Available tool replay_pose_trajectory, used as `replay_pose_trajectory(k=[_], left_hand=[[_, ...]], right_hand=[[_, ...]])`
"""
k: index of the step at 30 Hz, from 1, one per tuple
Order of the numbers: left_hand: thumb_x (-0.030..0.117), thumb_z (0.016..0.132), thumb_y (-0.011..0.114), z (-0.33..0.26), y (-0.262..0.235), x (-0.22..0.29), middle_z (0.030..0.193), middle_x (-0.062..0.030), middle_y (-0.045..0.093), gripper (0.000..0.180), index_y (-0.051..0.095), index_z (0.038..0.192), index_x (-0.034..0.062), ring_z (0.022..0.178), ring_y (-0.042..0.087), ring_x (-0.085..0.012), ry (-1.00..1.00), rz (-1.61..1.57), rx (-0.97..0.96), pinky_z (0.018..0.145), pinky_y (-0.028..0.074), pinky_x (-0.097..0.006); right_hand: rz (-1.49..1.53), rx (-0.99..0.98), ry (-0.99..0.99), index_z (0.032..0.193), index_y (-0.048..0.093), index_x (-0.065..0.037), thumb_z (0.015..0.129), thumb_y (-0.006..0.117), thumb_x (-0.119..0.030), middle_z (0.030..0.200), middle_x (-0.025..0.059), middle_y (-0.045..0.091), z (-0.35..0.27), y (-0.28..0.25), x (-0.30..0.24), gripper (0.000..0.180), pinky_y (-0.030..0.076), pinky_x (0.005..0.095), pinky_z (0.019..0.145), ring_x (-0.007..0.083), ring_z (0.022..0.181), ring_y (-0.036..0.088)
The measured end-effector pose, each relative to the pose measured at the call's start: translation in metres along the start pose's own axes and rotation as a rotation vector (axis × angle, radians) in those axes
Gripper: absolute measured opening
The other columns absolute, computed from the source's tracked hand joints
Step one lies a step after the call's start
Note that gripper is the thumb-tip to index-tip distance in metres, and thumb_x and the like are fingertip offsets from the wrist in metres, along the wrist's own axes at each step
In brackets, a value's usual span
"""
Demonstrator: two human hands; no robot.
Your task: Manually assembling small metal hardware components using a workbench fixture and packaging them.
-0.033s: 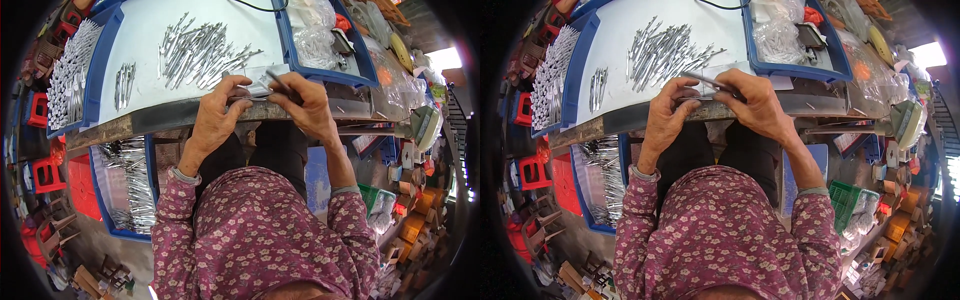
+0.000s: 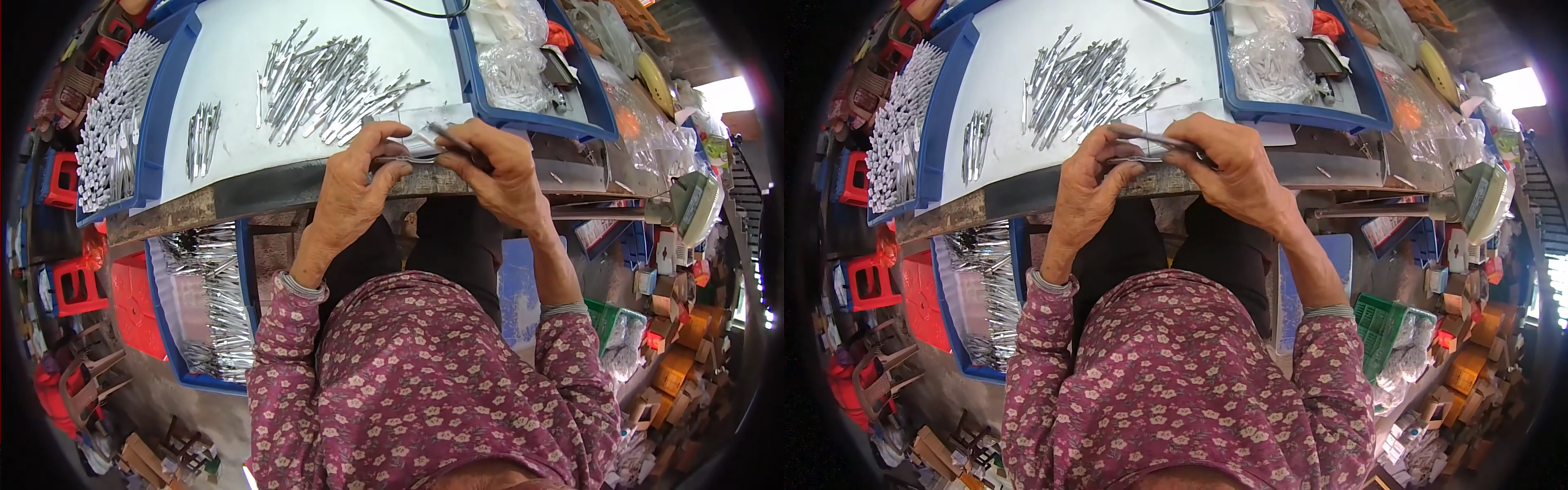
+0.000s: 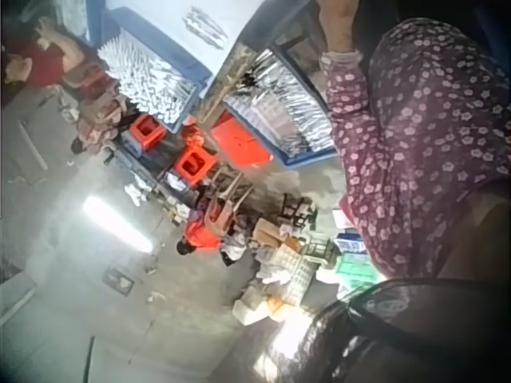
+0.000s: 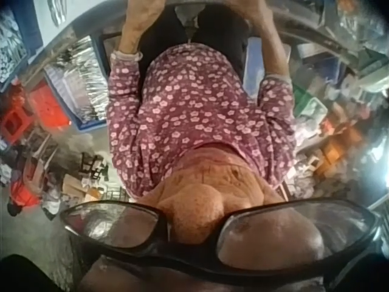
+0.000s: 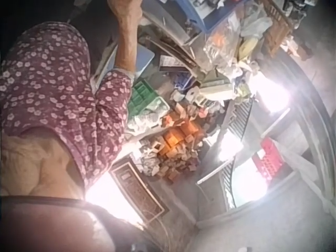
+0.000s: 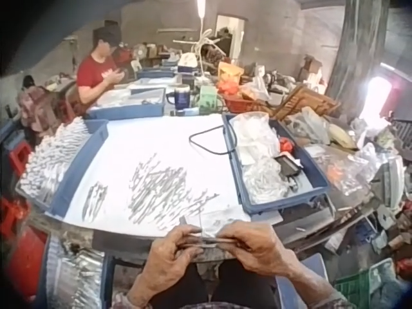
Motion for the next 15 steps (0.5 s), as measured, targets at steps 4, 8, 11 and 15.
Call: replay_pose_trajectory(k=[4, 8, 11, 15], left_hand=[[-0.005, 0.079, 0.057, 0.001, 0.002, 0.001, 0.087, -0.0118, 0.063, 0.034, 0.05, 0.111, 0.0036, 0.083, 0.063, -0.0169, -0.015, 0.005, -0.022, 0.069, 0.048, -0.025], [-0.006, 0.078, 0.057, 0.001, 0.003, -0.002, 0.088, -0.0117, 0.063, 0.038, 0.05, 0.114, 0.0039, 0.083, 0.062, -0.0163, -0.026, 0.018, -0.045, 0.069, 0.047, -0.025], [-0.006, 0.077, 0.057, 0.0, 0.002, -0.004, 0.088, -0.0119, 0.063, 0.038, 0.05, 0.114, 0.0043, 0.081, 0.062, -0.0161, -0.046, -0.013, -0.044, 0.068, 0.047, -0.025], [-0.005, 0.078, 0.058, -0.001, 0.002, -0.005, 0.087, -0.012, 0.063, 0.038, 0.051, 0.114, 0.0047, 0.079, 0.062, -0.0158, 0.005, 0.0, -0.024, 0.067, 0.046, -0.024]], right_hand=[[-0.167, 0.024, -0.162, 0.086, 0.058, -0.005, 0.067, 0.064, 0.004, 0.073, 0.007, 0.055, 0.001, 0.002, -0.011, 0.022, 0.043, 0.0328, 0.057, 0.0252, 0.066, 0.054], [-0.244, 0.015, -0.203, 0.086, 0.059, -0.007, 0.064, 0.064, 0.004, 0.074, 0.0051, 0.055, -0.002, 0.007, -0.011, 0.026, 0.044, 0.034, 0.057, 0.0238, 0.069, 0.054], [-0.276, -0.007, -0.201, 0.086, 0.059, -0.008, 0.062, 0.065, 0.003, 0.075, 0.004, 0.055, -0.004, 0.01, -0.009, 0.027, 0.044, 0.0332, 0.057, 0.0234, 0.07, 0.054], [-0.316, -0.004, -0.226, 0.087, 0.059, -0.009, 0.061, 0.065, 0.002, 0.074, 0.0033, 0.055, -0.004, 0.013, -0.01, 0.029, 0.045, 0.0325, 0.057, 0.0229, 0.069, 0.053]])
Point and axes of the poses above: each hand's wrist, its own z-axis towards the middle knuckle, its own y-axis out of the palm, x = y × z, the point moved 5 cm from there along z, towards the middle knuckle
